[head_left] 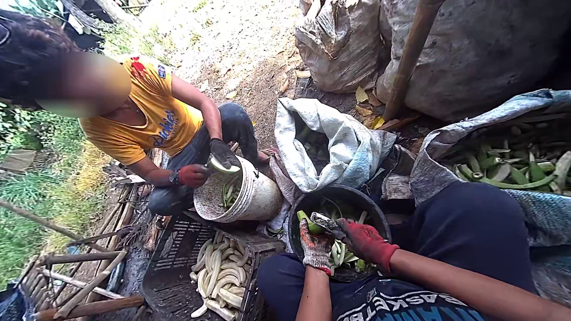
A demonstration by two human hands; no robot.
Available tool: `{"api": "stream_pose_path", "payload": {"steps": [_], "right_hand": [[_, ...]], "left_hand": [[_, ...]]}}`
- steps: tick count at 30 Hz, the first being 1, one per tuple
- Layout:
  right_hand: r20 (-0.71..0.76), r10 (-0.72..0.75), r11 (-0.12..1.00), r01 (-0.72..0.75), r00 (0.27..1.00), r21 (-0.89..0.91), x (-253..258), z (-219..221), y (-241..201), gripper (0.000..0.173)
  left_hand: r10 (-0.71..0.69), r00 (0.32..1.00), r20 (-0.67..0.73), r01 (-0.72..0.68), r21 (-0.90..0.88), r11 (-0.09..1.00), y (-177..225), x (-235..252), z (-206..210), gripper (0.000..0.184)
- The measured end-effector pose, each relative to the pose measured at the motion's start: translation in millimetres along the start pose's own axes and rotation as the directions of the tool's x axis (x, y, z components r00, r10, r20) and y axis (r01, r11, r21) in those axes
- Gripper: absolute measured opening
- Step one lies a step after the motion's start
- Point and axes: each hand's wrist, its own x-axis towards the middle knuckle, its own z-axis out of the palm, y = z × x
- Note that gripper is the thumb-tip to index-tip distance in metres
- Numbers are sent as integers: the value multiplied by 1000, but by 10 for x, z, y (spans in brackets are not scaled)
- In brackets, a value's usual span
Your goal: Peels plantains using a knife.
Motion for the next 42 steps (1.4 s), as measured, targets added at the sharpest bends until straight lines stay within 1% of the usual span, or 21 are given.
{"api": "stream_pose_path", "payload": {"steps": [2, 4, 6, 7, 10, 12, 13, 15, 18, 21, 22, 24, 25, 27, 29, 33, 35, 38, 40, 41, 42], "right_hand": [[-18, -21, 1000, 20, 1000, -10, -7, 33, 4, 45], [-2, -14, 1000, 14, 1000, 2, -13, 25, 0, 45], [19, -39, 999, 38, 999, 32, 3, -50, -5, 43], [39, -52, 998, 50, 998, 43, 13, -92, -16, 42], [60, -59, 997, 56, 996, 56, 42, -192, -68, 39], [65, -75, 996, 72, 995, 52, 31, -238, -100, 37], [70, -93, 995, 90, 993, 49, 18, -241, -100, 37], [82, -150, 988, 147, 985, 38, -23, -235, -79, 36], [92, -210, 977, 213, 973, -24, -55, -218, -4, 37], [111, -189, 975, 201, 976, -98, 5, -279, 83, 36], [117, -198, 971, 211, 973, -111, 22, -304, 93, 36], [120, -240, 960, 254, 963, -120, 23, -346, 63, 35], [122, -259, 954, 273, 958, -120, 11, -339, 44, 34], [128, -286, 948, 300, 950, -110, -25, -316, 10, 33], [136, -303, 943, 317, 943, -103, -67, -300, 8, 33], [132, -308, 941, 322, 942, -105, -114, -238, 95, 35], [141, -299, 941, 316, 944, -120, -110, -248, 83, 36], [115, -253, 953, 268, 961, -142, -61, -266, 58, 37], [46, -212, 962, 217, 976, -164, 33, -309, 84, 39], [12, -207, 962, 205, 978, -181, 83, -340, 102, 40], [-9, -212, 960, 207, 977, -188, 112, -364, 113, 41]], "left_hand": [[5, 1000, 27, -3, -48, 999, 52, 26, -6, 51], [12, 998, 60, -10, -22, 1000, 74, 5, 6, 52], [21, 987, 158, -21, -1, 1000, 117, -3, -4, 49], [21, 984, 178, -17, -20, 1000, 132, -15, -1, 49], [13, 989, 146, -6, -50, 999, 177, -226, 194, 42], [3, 989, 145, 5, -60, 998, 190, -239, 208, 46], [-5, 985, 171, 18, -72, 997, 189, -182, 142, 48], [-31, 963, 266, 76, -161, 984, 185, -8, -25, 52], [-46, 936, 349, 135, -234, 963, 228, 52, -71, 52], [-93, 889, 449, 191, -179, 965, 209, -8, -56, 54], [-114, 886, 450, 199, -145, 969, 197, -39, -31, 56], [-100, 894, 438, 157, -97, 983, 188, -63, -13, 61], [-91, 897, 432, 136, -75, 988, 184, -50, -23, 59], [-72, 896, 439, 105, -53, 993, 181, 15, -41, 47], [-42, 901, 433, 81, -73, 994, 188, 19, -38, 43], [32, 954, 297, 2, -113, 994, 213, -111, 117, 41], [52, 955, 291, -26, -90, 996, 215, -127, 162, 41], [56, 937, 345, -44, -41, 998, 203, -140, 174, 41], [-29, 901, 432, 71, -81, 994, 152, -95, 99, 43], [-49, 887, 458, 95, -76, 993, 142, -80, 82, 43], [-38, 884, 466, 64, -40, 997, 159, -76, 88, 43]]}}
